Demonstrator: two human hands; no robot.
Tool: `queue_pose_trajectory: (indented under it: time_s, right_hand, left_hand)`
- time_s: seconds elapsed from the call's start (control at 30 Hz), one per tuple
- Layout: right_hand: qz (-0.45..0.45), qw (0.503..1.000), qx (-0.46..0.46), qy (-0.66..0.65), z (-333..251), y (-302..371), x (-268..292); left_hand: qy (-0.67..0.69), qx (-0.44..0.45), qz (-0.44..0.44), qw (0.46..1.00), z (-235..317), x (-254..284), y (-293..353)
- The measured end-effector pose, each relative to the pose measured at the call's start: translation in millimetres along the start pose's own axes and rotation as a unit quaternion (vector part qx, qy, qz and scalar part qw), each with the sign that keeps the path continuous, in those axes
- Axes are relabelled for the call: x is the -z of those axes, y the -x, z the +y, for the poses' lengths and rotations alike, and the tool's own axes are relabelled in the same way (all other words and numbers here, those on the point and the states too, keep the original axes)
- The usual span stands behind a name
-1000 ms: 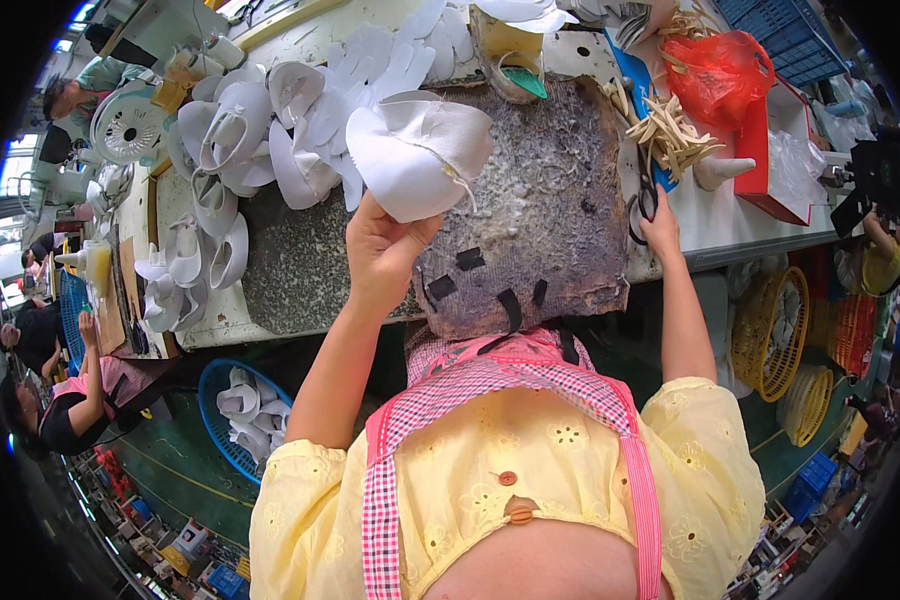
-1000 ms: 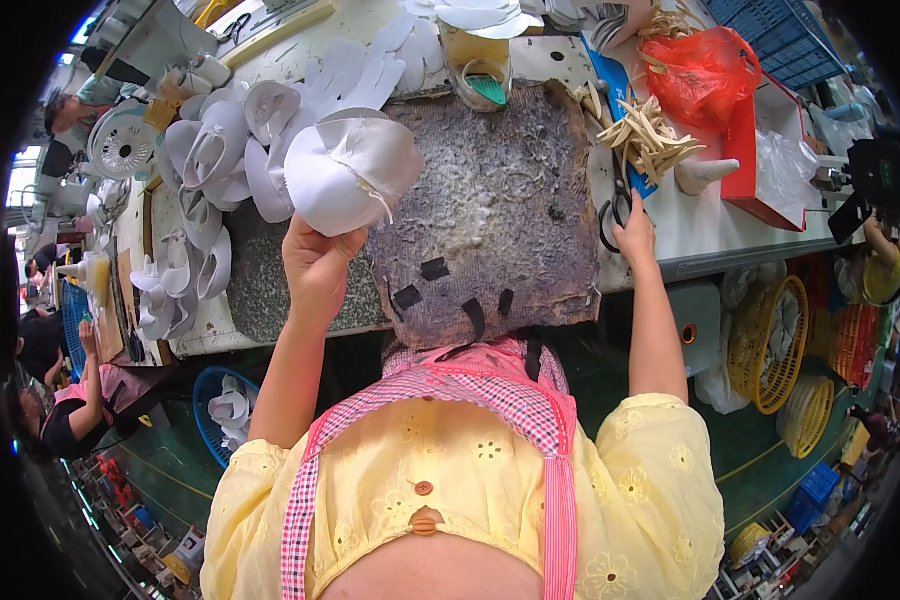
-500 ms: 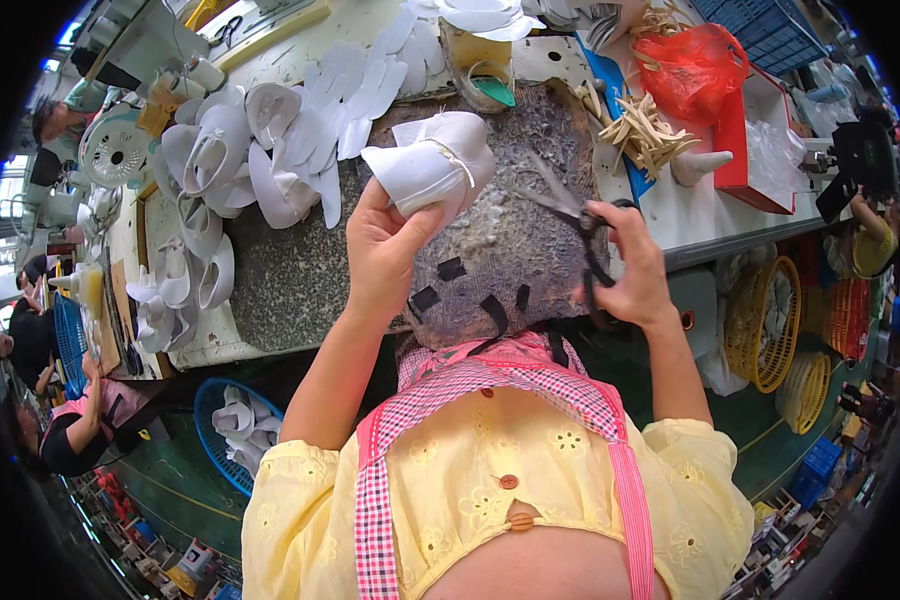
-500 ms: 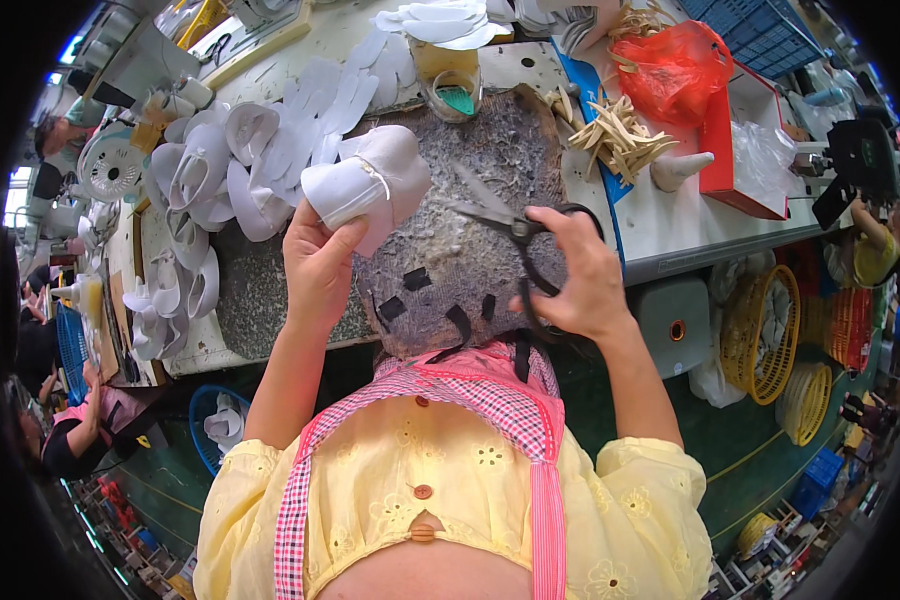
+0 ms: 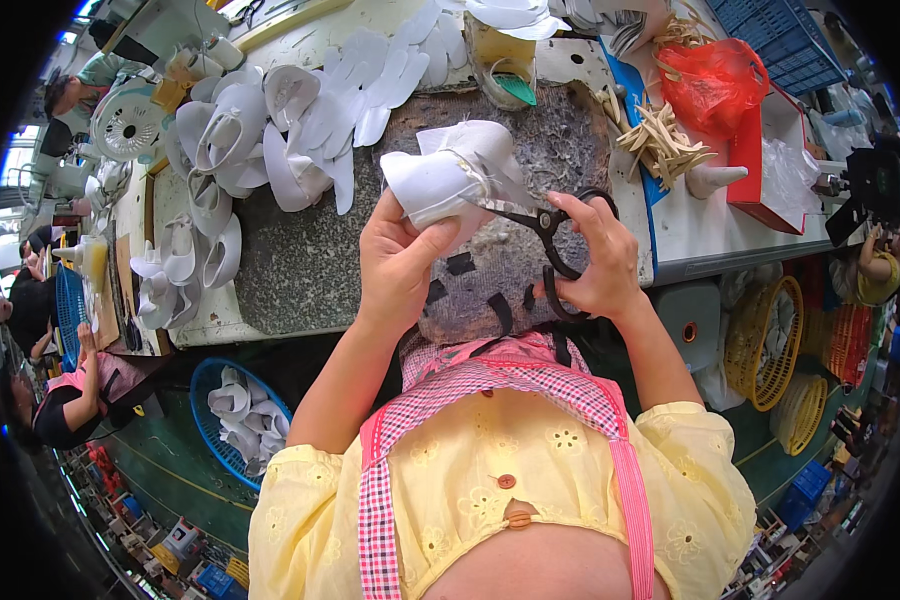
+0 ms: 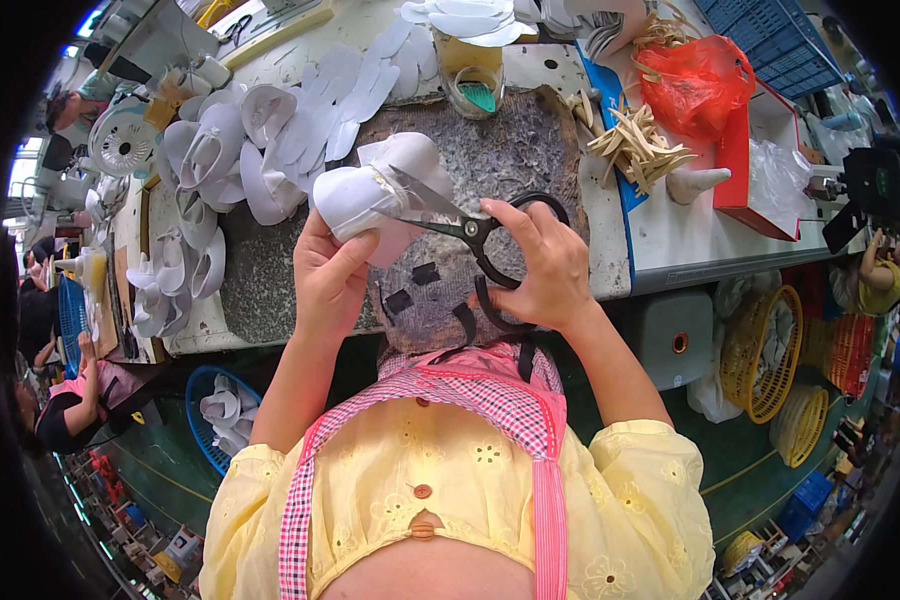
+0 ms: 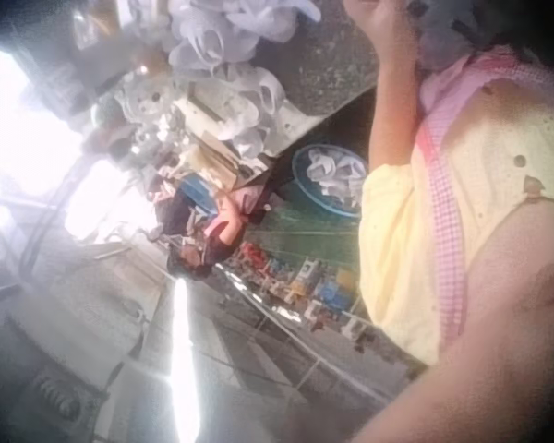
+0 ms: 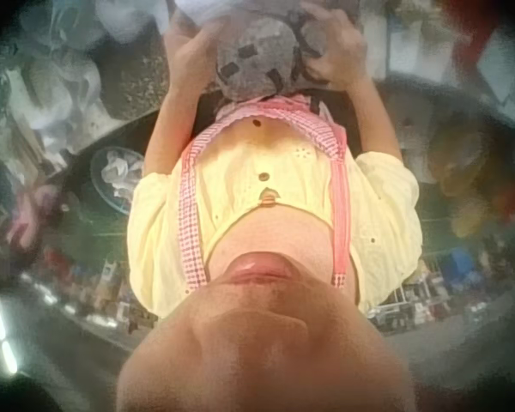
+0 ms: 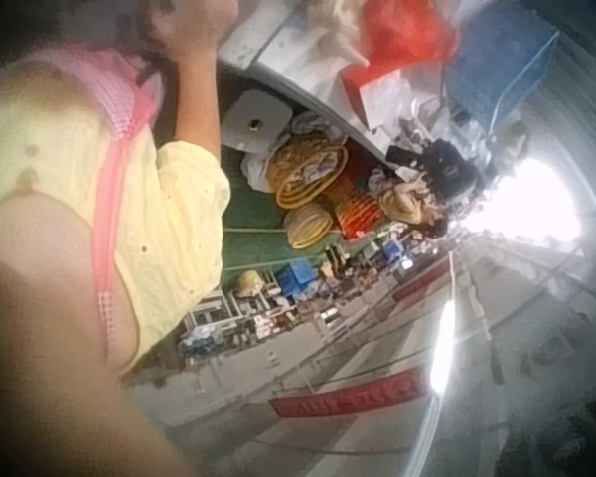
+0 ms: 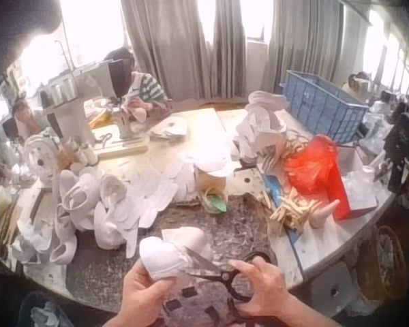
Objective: The person applies adhesive to the inner edge of white shoe components using a brush.
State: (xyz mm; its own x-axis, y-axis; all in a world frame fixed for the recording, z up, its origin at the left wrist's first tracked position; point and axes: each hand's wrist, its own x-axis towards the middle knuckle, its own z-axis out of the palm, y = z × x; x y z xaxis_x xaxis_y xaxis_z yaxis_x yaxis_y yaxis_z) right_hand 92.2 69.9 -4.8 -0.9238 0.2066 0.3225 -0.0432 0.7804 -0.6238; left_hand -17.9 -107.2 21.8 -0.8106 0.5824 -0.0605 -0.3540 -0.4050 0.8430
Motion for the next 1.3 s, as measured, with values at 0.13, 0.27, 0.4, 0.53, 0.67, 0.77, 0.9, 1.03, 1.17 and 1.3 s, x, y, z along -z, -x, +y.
queue_pose_trajectory:
  time_s: [0.13,0.27,0.4,0.53,0.67,0.77,0.9,1.03,1.17,1.3]
  right_hand:
    - [0.003,1.0,0.025,0.016,2,4,0]
    - [0.013,1.0,0.02,0.005,3,1,-1]
    - [0.005,1.0,0.008,-0.007,3,-3,2]
    - [0.012,1.0,0.018,-0.004,7,-5,3]
    - [0.031,0.999,0.032,0.026,9,-3,2]
    - [0.01,1.0,0.026,-0.005,12,-1,5]
    - [-0.025,0.991,-0.044,-0.121,17,7,0]
    - [0.042,0.947,-0.144,-0.285,24,23,-6]
    - [0.21,0.82,-0.336,-0.413,64,58,-3]
    - [0.103,0.9,-0.398,0.147,126,109,-3]
  left_hand:
    - [0.025,0.004,0.014,1.0,-1,-1,-1]
    - [0.013,0.007,0.009,1.0,-3,-6,-1]
    - [-0.06,-0.01,-0.016,0.998,-4,-8,-3]
    - [-0.1,-0.01,-0.043,0.994,-9,-10,-2]
    - [-0.133,-0.032,-0.046,0.989,-12,-9,-4]
    - [-0.152,-0.036,-0.045,0.987,-14,-6,-4]
    - [-0.17,-0.033,-0.04,0.984,-13,-5,-3]
    - [-0.158,-0.017,-0.039,0.986,-11,-1,-4]
    - [-0.075,0.008,-0.004,0.997,-6,4,-3]
    - [0.117,0.099,0.022,0.988,-6,14,-7]
